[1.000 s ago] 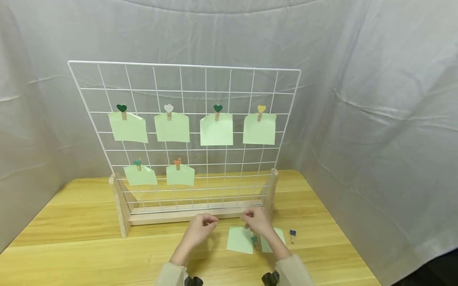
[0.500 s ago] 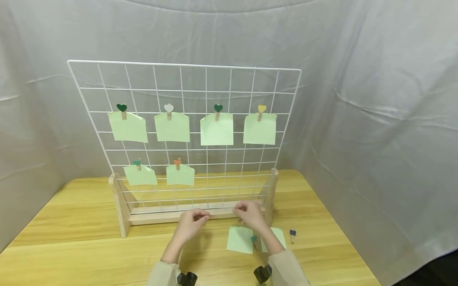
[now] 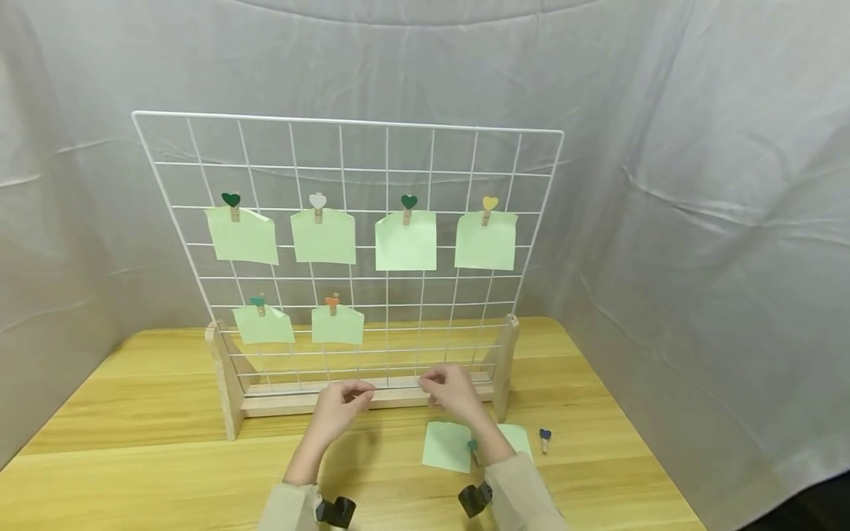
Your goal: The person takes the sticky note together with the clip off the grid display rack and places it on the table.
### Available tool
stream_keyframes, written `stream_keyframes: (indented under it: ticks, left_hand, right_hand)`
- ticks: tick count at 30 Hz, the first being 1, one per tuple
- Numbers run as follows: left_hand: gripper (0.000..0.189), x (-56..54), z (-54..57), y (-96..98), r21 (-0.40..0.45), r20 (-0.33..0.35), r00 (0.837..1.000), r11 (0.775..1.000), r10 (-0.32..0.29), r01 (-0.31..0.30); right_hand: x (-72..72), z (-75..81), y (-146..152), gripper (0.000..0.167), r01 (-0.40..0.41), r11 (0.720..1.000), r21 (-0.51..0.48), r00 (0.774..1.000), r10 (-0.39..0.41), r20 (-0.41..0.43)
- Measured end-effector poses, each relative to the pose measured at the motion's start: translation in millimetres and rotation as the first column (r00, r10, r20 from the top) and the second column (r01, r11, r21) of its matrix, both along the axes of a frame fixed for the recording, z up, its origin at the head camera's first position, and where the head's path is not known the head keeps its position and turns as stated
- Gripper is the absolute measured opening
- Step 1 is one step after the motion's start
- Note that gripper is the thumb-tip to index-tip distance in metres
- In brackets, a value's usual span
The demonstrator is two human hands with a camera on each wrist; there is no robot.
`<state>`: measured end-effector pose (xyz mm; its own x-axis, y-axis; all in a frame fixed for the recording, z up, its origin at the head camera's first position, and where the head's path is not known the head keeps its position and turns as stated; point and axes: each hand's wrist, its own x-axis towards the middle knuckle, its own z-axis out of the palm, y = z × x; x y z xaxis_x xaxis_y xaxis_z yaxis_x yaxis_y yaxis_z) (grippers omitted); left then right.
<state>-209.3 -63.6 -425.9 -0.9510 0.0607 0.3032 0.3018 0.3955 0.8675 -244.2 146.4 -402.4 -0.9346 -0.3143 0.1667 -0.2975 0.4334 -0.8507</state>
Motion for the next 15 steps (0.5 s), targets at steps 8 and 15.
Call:
stream_keyframes:
  ticks: [8, 15]
  left_hand:
    - [0.013, 1.6, 6.3, -8.4, 0.018, 0.003, 0.999, 0.999, 0.043, -0.043]
    - [0.013, 2.1, 11.2, -15.3, 0.065, -0.005, 0.999, 0.997, 0.033, -0.032]
  right_hand:
    - [-6.0, 3.5, -8, 0.013, -0.005, 0.998, 0.058, 1.000, 0.005, -0.002]
    - [-9.3, 10.9, -16, 0.013, -0.038, 0.995, 0.088, 0.999, 0.037, 0.010]
